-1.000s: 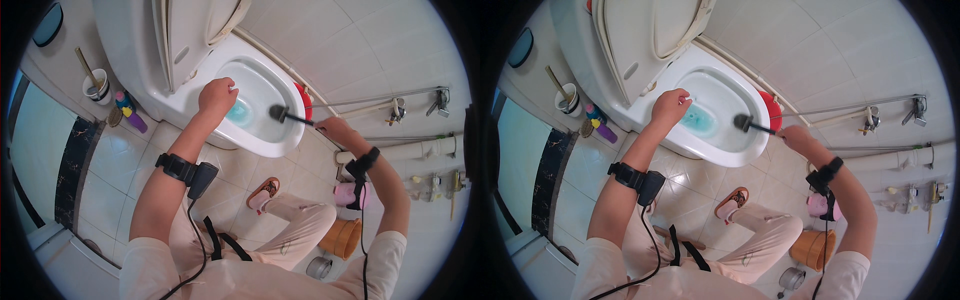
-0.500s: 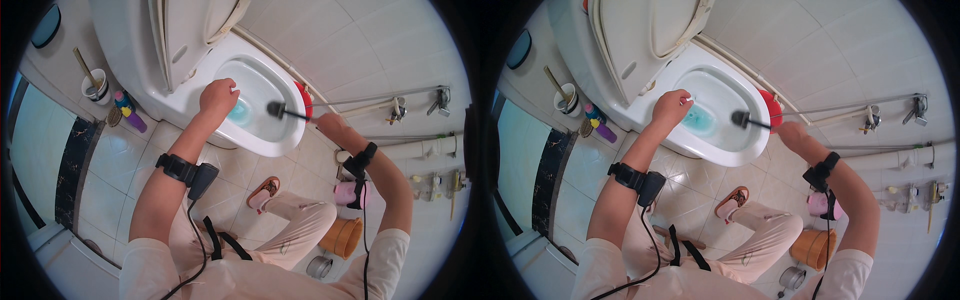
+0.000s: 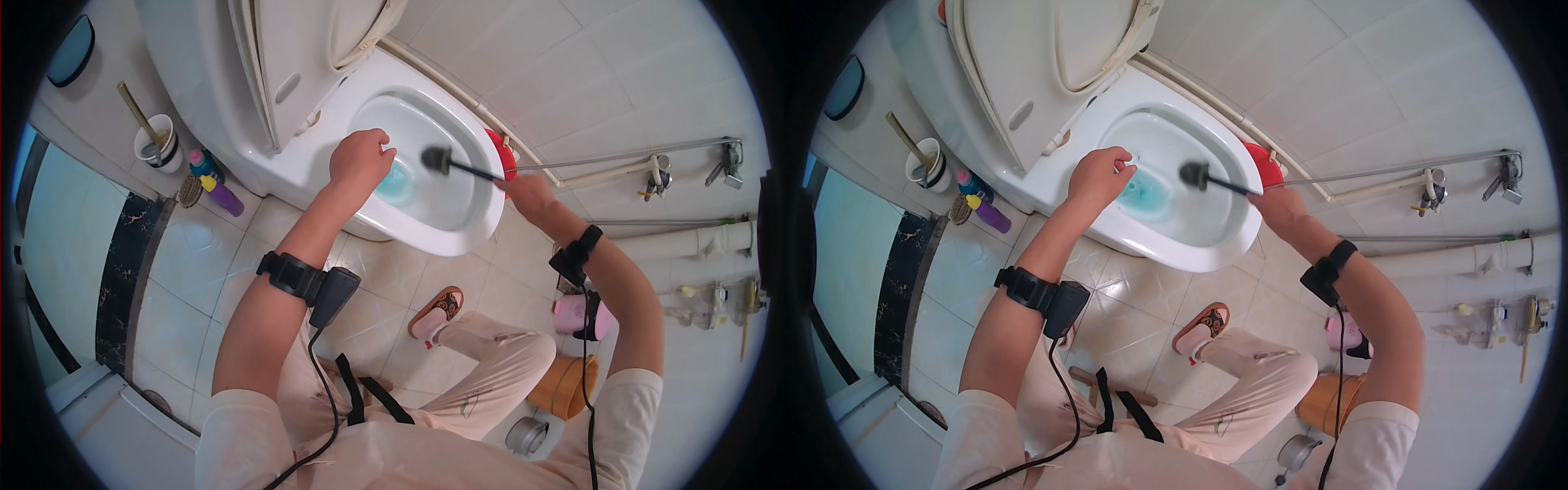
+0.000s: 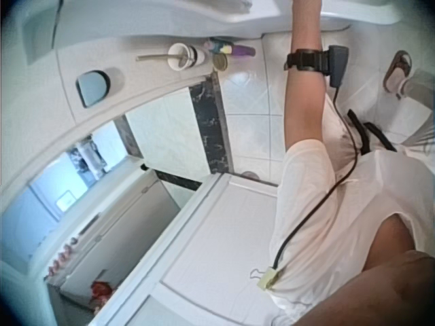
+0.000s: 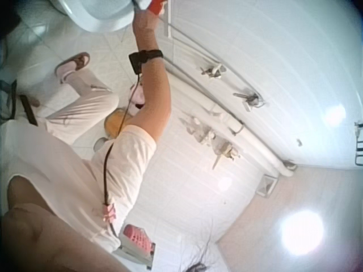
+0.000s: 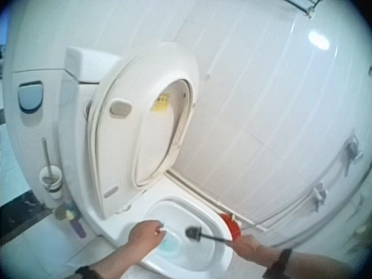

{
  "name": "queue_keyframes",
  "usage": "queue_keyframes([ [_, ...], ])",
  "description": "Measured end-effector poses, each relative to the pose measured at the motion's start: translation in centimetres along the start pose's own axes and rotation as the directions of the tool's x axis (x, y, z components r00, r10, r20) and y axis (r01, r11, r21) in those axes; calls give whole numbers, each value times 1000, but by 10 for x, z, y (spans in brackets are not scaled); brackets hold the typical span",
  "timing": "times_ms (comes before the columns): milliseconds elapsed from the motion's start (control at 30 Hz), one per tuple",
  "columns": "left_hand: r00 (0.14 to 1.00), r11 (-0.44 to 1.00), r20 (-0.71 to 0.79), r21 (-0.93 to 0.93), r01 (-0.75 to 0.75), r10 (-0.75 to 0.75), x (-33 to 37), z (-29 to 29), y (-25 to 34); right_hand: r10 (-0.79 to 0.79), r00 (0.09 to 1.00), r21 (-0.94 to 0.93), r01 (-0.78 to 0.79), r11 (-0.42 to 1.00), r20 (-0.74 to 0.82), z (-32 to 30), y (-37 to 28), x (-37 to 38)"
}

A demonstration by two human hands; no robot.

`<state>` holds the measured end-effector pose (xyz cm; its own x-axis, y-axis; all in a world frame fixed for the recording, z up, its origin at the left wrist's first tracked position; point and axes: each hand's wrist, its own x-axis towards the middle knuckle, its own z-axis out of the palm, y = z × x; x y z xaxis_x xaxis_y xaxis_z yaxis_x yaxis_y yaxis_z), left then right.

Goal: The person scrubs the interior of a toilet bowl using a brush, moving the brush around the water line and deeper into the drain area while blue cleaning liquid is present.

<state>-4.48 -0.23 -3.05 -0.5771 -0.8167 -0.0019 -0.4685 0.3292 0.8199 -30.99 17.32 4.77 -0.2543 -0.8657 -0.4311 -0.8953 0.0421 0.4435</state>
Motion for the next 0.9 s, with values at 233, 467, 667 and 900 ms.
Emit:
queue_keyframes([
  [233,999,1000,40,8,13,-13,-1,1,6,-173,759,616,-348,706,627,-29,17,-10],
  [467,999,1000,39,8,12,-12,0,2,5,-30,997,56,33,998,-69,-13,-1,5],
  [667,999,999,50,28,16,-17,-2,5,1,-84,785,526,-328,785,614,-33,21,-20],
  [900,1000,999,30,32,-7,6,-2,5,-2,-42,998,-141,34,989,-54,-42,6,-14],
])
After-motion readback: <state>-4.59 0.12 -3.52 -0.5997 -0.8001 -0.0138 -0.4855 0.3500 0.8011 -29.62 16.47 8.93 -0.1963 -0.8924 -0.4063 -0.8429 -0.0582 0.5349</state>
